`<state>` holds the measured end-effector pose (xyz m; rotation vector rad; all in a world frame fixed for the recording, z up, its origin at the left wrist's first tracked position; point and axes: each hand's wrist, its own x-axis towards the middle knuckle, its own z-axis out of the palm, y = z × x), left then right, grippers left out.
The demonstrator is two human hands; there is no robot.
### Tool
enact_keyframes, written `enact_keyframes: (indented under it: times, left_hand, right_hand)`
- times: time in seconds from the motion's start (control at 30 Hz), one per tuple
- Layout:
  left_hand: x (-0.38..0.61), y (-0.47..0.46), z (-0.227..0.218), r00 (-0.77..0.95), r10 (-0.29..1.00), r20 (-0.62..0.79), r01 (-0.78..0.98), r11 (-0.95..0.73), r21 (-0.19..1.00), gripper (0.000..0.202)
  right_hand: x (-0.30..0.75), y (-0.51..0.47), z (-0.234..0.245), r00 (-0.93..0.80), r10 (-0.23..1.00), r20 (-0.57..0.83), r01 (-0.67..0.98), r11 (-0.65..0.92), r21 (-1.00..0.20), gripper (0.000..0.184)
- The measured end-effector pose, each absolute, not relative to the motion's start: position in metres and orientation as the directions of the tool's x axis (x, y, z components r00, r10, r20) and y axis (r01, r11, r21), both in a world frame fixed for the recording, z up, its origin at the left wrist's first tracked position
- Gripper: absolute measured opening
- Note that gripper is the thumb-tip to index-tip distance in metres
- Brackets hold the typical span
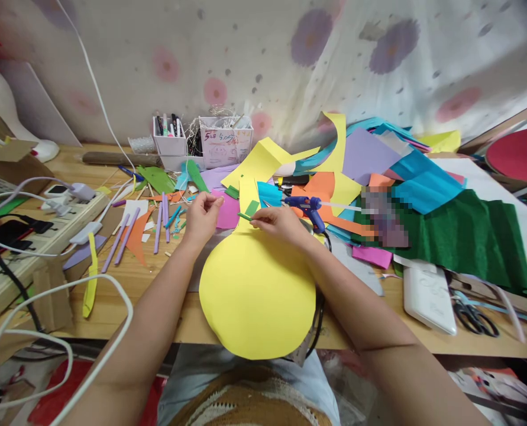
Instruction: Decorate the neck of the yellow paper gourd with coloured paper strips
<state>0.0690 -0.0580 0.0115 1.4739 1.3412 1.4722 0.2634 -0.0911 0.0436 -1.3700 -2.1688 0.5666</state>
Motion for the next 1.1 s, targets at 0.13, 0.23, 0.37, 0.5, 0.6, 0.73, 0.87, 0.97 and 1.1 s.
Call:
enact_keyframes:
  times: [0.13, 0.23, 0.37, 0.5, 0.6, 0.73, 0.87, 0.97, 1.1]
  left_hand:
    - [0.068, -0.063, 0.015, -0.05, 0.93, 0.365, 0.356, -0.325, 0.876, 0.027]
    - [0.073, -0.07, 0.018, 0.174, 0.94, 0.295, 0.44, -0.342, 0.83, 0.029]
    - [0.081, -0.079, 0.021, 0.339, 0.905, 0.255, 0.541, -0.41, 0.734, 0.031]
    - [0.081, -0.078, 0.019, 0.332, 0.884, 0.328, 0.548, -0.464, 0.696, 0.032]
    - [0.079, -0.075, 0.017, 0.314, 0.89, 0.33, 0.521, -0.452, 0.725, 0.033]
    - [0.08, -0.075, 0.014, 0.294, 0.903, 0.314, 0.493, -0.424, 0.76, 0.036]
    - [0.082, -0.076, 0.013, 0.288, 0.912, 0.293, 0.455, -0.4, 0.796, 0.038]
    - [0.083, -0.076, 0.013, 0.281, 0.922, 0.267, 0.427, -0.369, 0.825, 0.04]
    - [0.085, -0.076, 0.01, 0.306, 0.92, 0.244, 0.387, -0.355, 0.851, 0.042]
  right_hand:
    - [0.263, -0.092, 0.044, -0.391, 0.898, 0.203, 0.728, 0.437, -0.529, 0.019]
    - [0.262, -0.092, 0.042, -0.416, 0.883, 0.215, 0.73, 0.466, -0.5, 0.019]
    - [0.262, -0.092, 0.04, -0.437, 0.87, 0.229, 0.729, 0.492, -0.477, 0.019]
    - [0.259, -0.095, 0.039, -0.426, 0.871, 0.245, 0.718, 0.49, -0.494, 0.026]
    - [0.256, -0.096, 0.037, -0.402, 0.881, 0.249, 0.731, 0.473, -0.493, 0.029]
    - [0.263, -0.089, 0.032, -0.377, 0.888, 0.264, 0.742, 0.46, -0.488, 0.052]
    - [0.276, -0.081, 0.031, -0.392, 0.887, 0.244, 0.694, 0.459, -0.554, 0.073]
    - [0.276, -0.083, 0.035, -0.431, 0.874, 0.222, 0.651, 0.472, -0.594, 0.06]
    - [0.264, -0.09, 0.038, -0.458, 0.853, 0.251, 0.658, 0.515, -0.549, 0.029]
